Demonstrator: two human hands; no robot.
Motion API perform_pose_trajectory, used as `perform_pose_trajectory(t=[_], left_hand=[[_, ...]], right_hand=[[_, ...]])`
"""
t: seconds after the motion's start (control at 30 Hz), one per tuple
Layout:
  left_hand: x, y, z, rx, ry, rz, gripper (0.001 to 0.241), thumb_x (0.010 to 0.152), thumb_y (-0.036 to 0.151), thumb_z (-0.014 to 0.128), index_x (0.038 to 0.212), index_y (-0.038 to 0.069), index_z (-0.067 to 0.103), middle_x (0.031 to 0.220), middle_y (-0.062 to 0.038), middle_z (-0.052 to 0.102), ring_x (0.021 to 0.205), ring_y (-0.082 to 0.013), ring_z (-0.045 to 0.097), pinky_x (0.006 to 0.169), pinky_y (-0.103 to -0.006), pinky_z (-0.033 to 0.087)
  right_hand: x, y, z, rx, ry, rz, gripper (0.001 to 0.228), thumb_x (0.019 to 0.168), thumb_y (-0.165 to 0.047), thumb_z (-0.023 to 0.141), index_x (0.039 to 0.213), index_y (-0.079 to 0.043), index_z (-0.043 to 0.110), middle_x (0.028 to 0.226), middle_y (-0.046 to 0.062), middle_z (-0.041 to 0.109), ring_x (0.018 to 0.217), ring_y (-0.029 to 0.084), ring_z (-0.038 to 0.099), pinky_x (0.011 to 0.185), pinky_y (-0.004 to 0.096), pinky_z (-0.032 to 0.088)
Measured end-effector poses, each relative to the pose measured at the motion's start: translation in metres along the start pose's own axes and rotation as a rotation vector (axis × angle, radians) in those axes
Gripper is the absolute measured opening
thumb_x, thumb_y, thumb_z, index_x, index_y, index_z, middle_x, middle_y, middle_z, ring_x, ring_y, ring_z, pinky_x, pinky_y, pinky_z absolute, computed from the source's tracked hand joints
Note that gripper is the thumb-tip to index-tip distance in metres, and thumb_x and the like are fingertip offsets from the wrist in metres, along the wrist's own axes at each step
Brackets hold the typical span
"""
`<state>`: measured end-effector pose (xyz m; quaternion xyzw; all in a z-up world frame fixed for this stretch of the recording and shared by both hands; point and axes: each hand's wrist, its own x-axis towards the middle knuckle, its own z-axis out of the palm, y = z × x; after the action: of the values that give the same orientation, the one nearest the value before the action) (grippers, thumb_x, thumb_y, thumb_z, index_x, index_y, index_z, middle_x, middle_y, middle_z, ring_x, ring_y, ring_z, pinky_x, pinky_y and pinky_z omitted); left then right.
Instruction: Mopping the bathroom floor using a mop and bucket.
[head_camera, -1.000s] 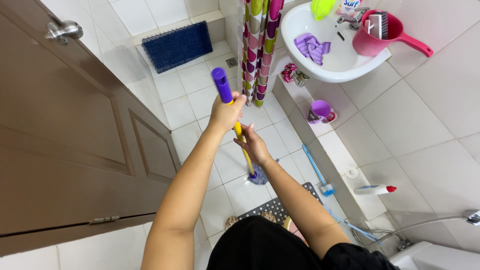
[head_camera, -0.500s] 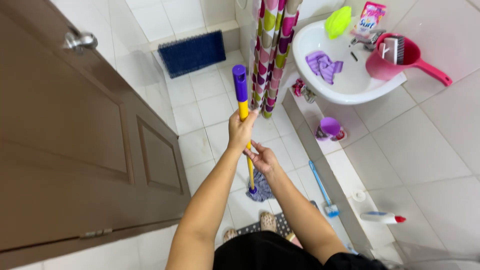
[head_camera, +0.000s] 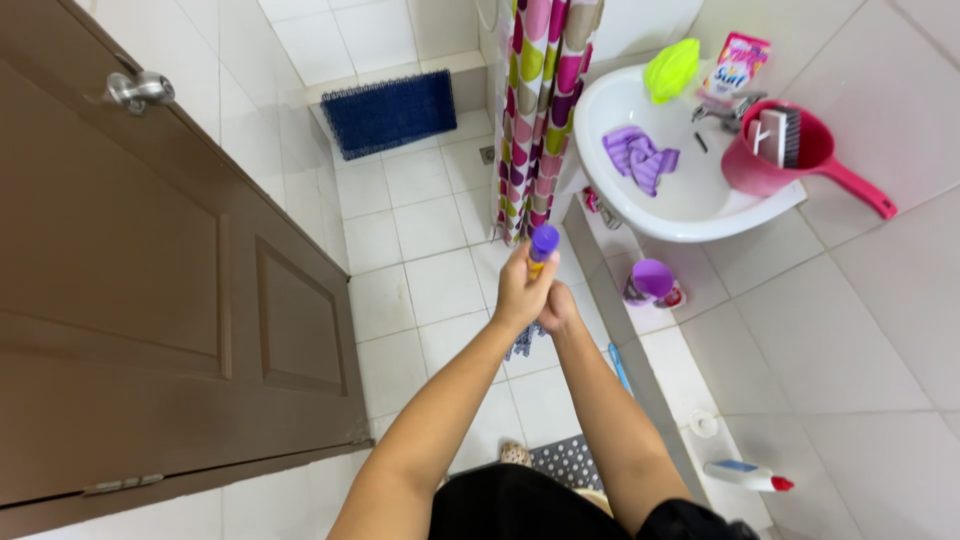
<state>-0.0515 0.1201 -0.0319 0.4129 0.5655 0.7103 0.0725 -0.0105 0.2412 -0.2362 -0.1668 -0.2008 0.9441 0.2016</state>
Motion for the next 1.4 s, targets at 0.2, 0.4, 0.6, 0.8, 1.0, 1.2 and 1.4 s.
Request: perform_pose_trajectory(t=[0.2, 0.4, 0.6, 0.8, 1.0, 1.2, 1.4], left_hand=[[-0.042, -0.104, -0.015, 0.072, 0.165, -0.363, 0.024, 0.099, 0.016, 0.065, 0.079, 0.003, 0.058, 0.067, 0.0, 0.055, 0.063, -0.0085, 0.05, 0.055, -0.0288, 0.043], [-0.013, -0.052, -0.074, 0.18, 0.158, -0.504, 0.031, 0.095, 0.019, 0.063, 0.068, 0.005, 0.053, 0.056, 0.0, 0.054, 0.052, -0.0098, 0.05, 0.05, -0.031, 0.041], [-0.022, 0.01, -0.143, 0.244, 0.15, -0.531, 0.033, 0.096, 0.021, 0.064, 0.067, 0.006, 0.054, 0.058, 0.0, 0.057, 0.055, -0.0091, 0.051, 0.054, -0.0291, 0.044], [-0.07, 0.023, -0.217, 0.036, 0.105, -0.61, 0.02, 0.093, 0.018, 0.071, 0.08, 0.007, 0.061, 0.076, 0.0, 0.059, 0.073, -0.0078, 0.054, 0.067, -0.0263, 0.045], [-0.08, 0.067, -0.218, -0.108, 0.105, -0.531, 0.02, 0.096, 0.019, 0.069, 0.083, 0.006, 0.06, 0.084, -0.001, 0.07, 0.085, -0.0087, 0.067, 0.078, -0.0264, 0.053], [-0.091, 0.029, -0.183, -0.158, 0.295, -0.407, 0.02, 0.099, 0.012, 0.067, 0.084, 0.006, 0.056, 0.08, -0.002, 0.063, 0.078, -0.0099, 0.058, 0.074, -0.0281, 0.048], [-0.121, -0.028, -0.181, -0.564, 0.496, -0.361, 0.014, 0.101, 0.004, 0.065, 0.091, 0.005, 0.055, 0.093, -0.006, 0.059, 0.094, -0.0141, 0.056, 0.094, -0.0313, 0.045]], right_hand=[[-0.063, -0.028, 0.001, 0.087, 0.18, 0.162, 0.043, 0.108, -0.025, 0.038, 0.144, -0.002, 0.041, 0.14, 0.032, 0.054, 0.131, 0.044, 0.056, 0.112, 0.054, 0.047], [-0.073, 0.03, 0.03, 0.129, 0.234, 0.368, 0.045, 0.107, -0.03, 0.036, 0.141, -0.003, 0.042, 0.142, 0.036, 0.046, 0.131, 0.054, 0.049, 0.111, 0.06, 0.043], [-0.047, 0.112, 0.058, 0.338, 0.255, 0.32, 0.039, 0.111, -0.025, 0.033, 0.134, 0.005, 0.045, 0.143, 0.041, 0.047, 0.135, 0.054, 0.049, 0.109, 0.059, 0.042], [-0.065, 0.173, 0.095, 0.215, 0.269, 0.468, 0.025, 0.109, -0.019, 0.041, 0.126, -0.002, 0.046, 0.14, 0.039, 0.047, 0.132, 0.052, 0.051, 0.11, 0.058, 0.047], [-0.03, 0.22, 0.045, 0.269, 0.475, 0.352, 0.022, 0.105, -0.005, 0.05, 0.126, 0.002, 0.046, 0.13, 0.026, 0.054, 0.122, 0.043, 0.062, 0.103, 0.05, 0.051], [-0.007, 0.224, 0.016, 0.233, 0.502, 0.215, 0.014, 0.103, -0.005, 0.05, 0.114, -0.001, 0.044, 0.118, 0.017, 0.055, 0.114, 0.039, 0.065, 0.099, 0.049, 0.053], [0.015, 0.225, -0.02, 0.051, 0.473, 0.119, 0.017, 0.103, -0.004, 0.055, 0.114, -0.008, 0.044, 0.112, 0.015, 0.057, 0.106, 0.034, 0.066, 0.097, 0.049, 0.059]])
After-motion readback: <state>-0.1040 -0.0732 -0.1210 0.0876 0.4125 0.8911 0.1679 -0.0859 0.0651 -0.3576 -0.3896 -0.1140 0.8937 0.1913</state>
